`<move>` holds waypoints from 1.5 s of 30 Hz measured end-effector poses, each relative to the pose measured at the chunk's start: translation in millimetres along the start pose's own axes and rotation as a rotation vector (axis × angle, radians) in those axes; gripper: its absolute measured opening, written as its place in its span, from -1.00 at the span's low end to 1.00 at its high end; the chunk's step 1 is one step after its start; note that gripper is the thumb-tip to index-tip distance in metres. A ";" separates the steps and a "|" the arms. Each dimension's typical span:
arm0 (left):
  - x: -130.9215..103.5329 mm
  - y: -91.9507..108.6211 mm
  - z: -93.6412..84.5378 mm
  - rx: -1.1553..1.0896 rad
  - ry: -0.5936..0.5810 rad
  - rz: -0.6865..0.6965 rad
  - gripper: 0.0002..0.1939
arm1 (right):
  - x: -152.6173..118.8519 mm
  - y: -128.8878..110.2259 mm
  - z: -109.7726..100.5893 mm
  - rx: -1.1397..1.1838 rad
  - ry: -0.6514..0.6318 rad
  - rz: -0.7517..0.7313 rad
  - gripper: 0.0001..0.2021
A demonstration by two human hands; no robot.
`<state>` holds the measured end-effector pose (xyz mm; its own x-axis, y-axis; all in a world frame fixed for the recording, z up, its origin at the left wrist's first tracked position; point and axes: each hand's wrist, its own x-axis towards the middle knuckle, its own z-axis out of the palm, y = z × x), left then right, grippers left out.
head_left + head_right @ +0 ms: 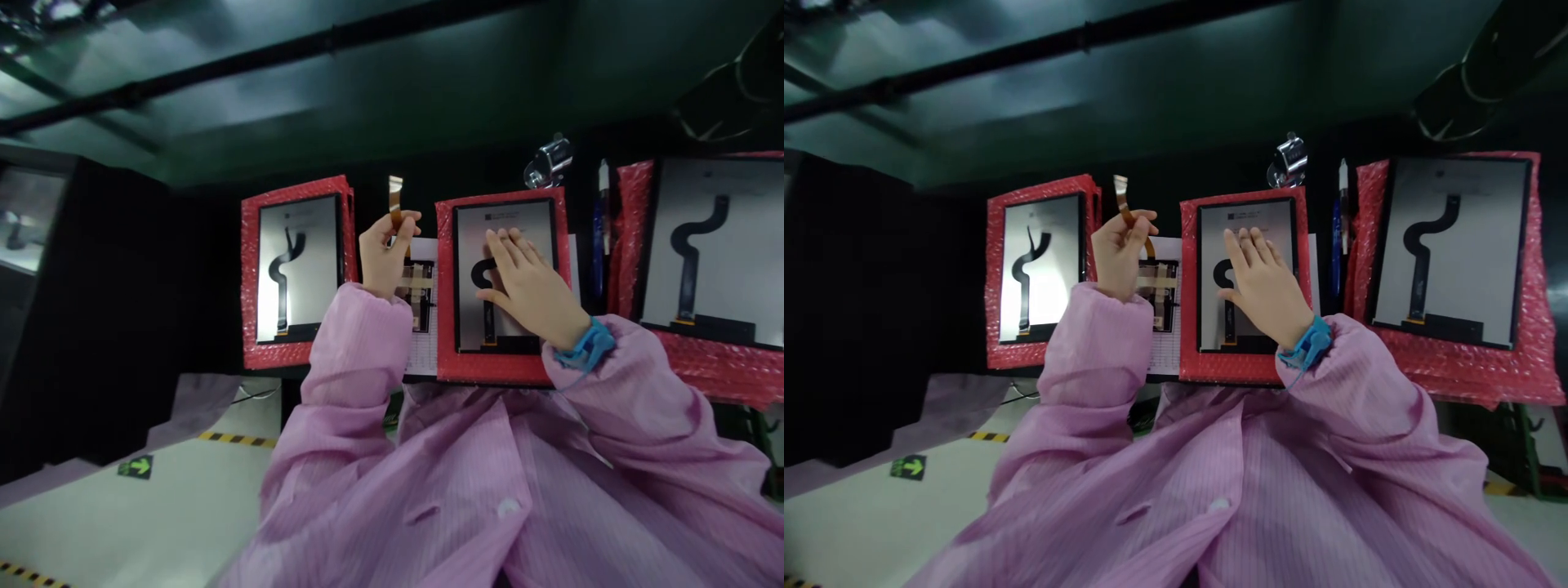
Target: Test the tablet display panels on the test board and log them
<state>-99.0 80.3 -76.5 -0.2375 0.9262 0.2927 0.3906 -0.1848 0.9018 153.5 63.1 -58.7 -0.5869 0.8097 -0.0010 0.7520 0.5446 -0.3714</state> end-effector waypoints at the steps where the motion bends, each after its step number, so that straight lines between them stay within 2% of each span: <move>1: -0.7 2.5 0.1 0.003 0.007 0.009 -0.61 | 0.3 -1.5 -0.6 0.006 0.002 0.002 -0.19; 4: -2.2 6.8 0.3 -0.004 0.013 0.024 -0.51 | 1.1 -6.4 -3.3 0.033 0.012 0.015 -0.20; 9: -4.6 9.7 1.0 -0.139 -0.077 0.088 -0.57 | 1.6 -11.0 -4.7 0.313 0.089 0.008 -0.29; 11: -6.4 12.2 2.2 -0.177 -0.084 0.107 -0.63 | 2.5 -12.2 -3.7 0.452 0.109 0.035 -0.24; 14: -8.9 16.0 3.8 -0.137 -0.070 0.108 -0.54 | 4.2 -15.3 -1.9 0.612 0.107 0.139 -0.16; 16: -9.8 17.3 4.3 -0.086 -0.091 0.091 -0.52 | 4.9 -17.9 -0.4 0.751 0.076 0.170 -0.25; 18: -10.3 17.6 4.3 -0.064 -0.142 0.087 -0.57 | 5.1 -20.1 1.8 0.935 0.053 0.167 -0.39; 22: -11.2 18.0 4.1 0.009 -0.218 0.163 -0.67 | 7.1 -19.4 6.9 1.198 0.101 0.126 -0.43; 25: -11.3 20.2 2.9 0.128 -0.277 0.245 -0.62 | 10.8 -14.8 6.8 1.109 0.131 0.022 -0.61; 29: -11.5 23.9 1.4 0.270 -0.425 0.335 -0.62 | 15.7 -9.8 4.6 0.768 0.200 -0.146 -0.75; 34: -13.5 25.7 4.4 0.331 -0.592 0.391 -0.72 | 20.6 -6.1 9.3 0.537 0.306 -0.214 -0.81; 45: -15.1 27.1 6.4 0.336 -0.608 0.384 -0.74 | 24.4 -1.0 10.5 0.472 0.271 -0.254 -0.83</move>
<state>-79.1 63.4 -58.5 0.4574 0.8530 0.2514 0.6176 -0.5081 0.6003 135.3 80.1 -68.1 -0.5869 0.7274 0.3555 0.3468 0.6226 -0.7015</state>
